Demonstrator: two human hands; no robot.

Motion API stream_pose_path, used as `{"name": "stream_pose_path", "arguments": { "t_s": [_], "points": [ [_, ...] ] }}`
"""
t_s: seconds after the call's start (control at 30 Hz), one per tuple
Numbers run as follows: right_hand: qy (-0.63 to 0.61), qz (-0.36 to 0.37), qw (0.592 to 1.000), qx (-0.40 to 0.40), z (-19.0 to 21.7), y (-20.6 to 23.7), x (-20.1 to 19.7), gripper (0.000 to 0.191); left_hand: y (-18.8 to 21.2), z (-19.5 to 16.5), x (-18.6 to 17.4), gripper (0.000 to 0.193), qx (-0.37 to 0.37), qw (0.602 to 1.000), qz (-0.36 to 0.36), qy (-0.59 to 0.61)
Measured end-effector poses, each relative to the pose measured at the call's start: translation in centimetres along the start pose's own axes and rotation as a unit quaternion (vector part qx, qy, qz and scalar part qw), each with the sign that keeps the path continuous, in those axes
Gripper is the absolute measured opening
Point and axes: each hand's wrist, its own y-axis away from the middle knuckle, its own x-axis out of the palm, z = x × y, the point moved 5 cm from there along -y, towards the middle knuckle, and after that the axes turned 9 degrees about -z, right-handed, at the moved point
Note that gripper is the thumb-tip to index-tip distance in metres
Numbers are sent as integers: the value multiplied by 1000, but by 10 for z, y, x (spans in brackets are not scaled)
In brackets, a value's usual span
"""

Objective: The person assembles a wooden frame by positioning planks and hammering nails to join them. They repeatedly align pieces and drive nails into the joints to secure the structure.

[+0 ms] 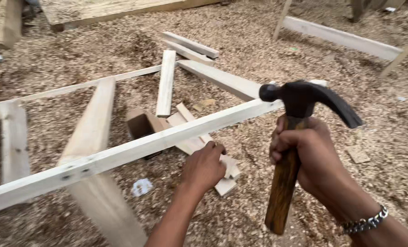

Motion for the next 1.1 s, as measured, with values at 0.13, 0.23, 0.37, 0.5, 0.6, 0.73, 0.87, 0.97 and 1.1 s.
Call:
{"name": "stream_pose_path", "arguments": {
  "t_s": [0.13,0.23,0.37,0.5,0.6,0.73,0.87,0.97,1.1],
  "points": [
    [-14,-19,999,45,-2,3,-5,24,-9,16,60,76,47,988,88,-116],
    [-19,-33,998,58,0,6,-6,25,-13,21,95,78,45,968,156,-190],
    [-3,-28,998,61,3,11,-7,25,-21,25,119,76,101,945,190,-246],
    [-8,-29,998,59,4,12,-7,26,-24,27,122,56,158,933,189,-264],
    [-23,-15,998,52,5,11,-4,27,-13,24,107,50,146,931,189,-275],
    [-18,-5,999,36,6,11,4,24,-3,0,45,67,215,962,50,-160],
    [-16,-5,999,35,4,12,11,23,-15,-24,-12,63,187,977,5,-106],
    [-8,-17,999,28,5,11,10,21,-14,-38,-45,63,161,983,11,-89],
    [1,-25,1000,5,7,6,5,22,10,-61,-85,83,190,980,-58,-5]
  ]
}}
